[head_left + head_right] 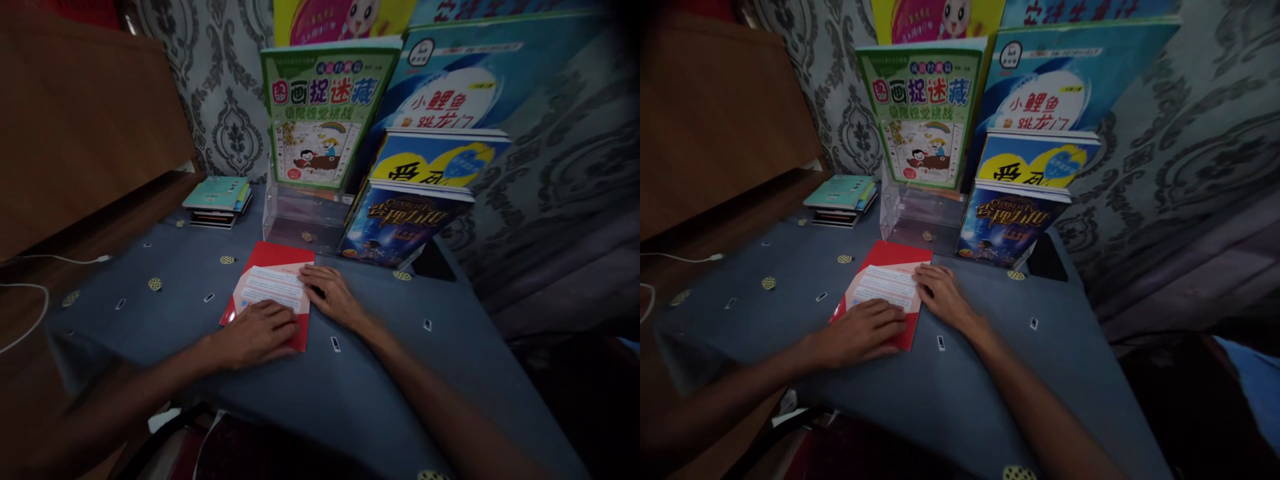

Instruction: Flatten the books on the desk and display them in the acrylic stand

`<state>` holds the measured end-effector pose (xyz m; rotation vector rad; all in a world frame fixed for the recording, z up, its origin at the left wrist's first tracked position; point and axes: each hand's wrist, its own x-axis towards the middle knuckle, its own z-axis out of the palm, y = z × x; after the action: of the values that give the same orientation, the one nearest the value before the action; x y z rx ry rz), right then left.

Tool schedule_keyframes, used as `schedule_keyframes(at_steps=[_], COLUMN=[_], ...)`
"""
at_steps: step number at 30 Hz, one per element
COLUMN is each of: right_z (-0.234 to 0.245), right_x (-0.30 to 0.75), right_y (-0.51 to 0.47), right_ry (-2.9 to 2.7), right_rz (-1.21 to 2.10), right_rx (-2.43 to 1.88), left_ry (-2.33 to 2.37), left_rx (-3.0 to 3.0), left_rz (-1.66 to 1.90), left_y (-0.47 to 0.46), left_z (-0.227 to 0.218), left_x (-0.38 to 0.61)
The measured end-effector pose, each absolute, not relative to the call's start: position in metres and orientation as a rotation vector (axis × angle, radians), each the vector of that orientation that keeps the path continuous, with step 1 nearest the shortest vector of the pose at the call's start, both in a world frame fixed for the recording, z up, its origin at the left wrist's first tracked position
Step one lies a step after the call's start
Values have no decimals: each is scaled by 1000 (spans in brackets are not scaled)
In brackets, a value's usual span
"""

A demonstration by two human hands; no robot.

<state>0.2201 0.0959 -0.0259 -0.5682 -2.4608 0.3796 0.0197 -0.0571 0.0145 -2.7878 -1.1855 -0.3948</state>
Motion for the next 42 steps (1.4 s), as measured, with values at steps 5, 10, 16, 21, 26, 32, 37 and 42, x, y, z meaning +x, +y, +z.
schedule_keyframes(at_steps=[5, 10, 16, 21, 26, 32, 37, 42], right_z=[-27, -28, -25, -21, -20, -26, -25, -20], right_x=[220, 220, 220, 226, 238, 240, 239, 238], right_y=[97, 96, 91, 78, 62, 62, 63, 62], right_ry=[-2471, -2481, -2551, -2596, -2609, -2561, -2556, -2550], right_rz=[358, 320, 256, 195, 192, 232, 310, 331], right_rx=[-580, -567, -617, -628, -556, -507, -531, -524], left_ry=[-1497, -1910, -1940, -1874, -1730, -1432, -1212, -1192], left_rx=[-2741, -2463, -2389, -2452, -2554, -2830, -3111, -3266], left_rz=[-457, -462, -499, -507, -422, -76, -121, -90], left_y=[-20, 17, 21, 19, -1, -16, 1, 12], left_z=[18, 5, -7, -8, -2, 31, 58, 62], left_x=[-23, -67, -73, -77, -91, -94, -79, -81])
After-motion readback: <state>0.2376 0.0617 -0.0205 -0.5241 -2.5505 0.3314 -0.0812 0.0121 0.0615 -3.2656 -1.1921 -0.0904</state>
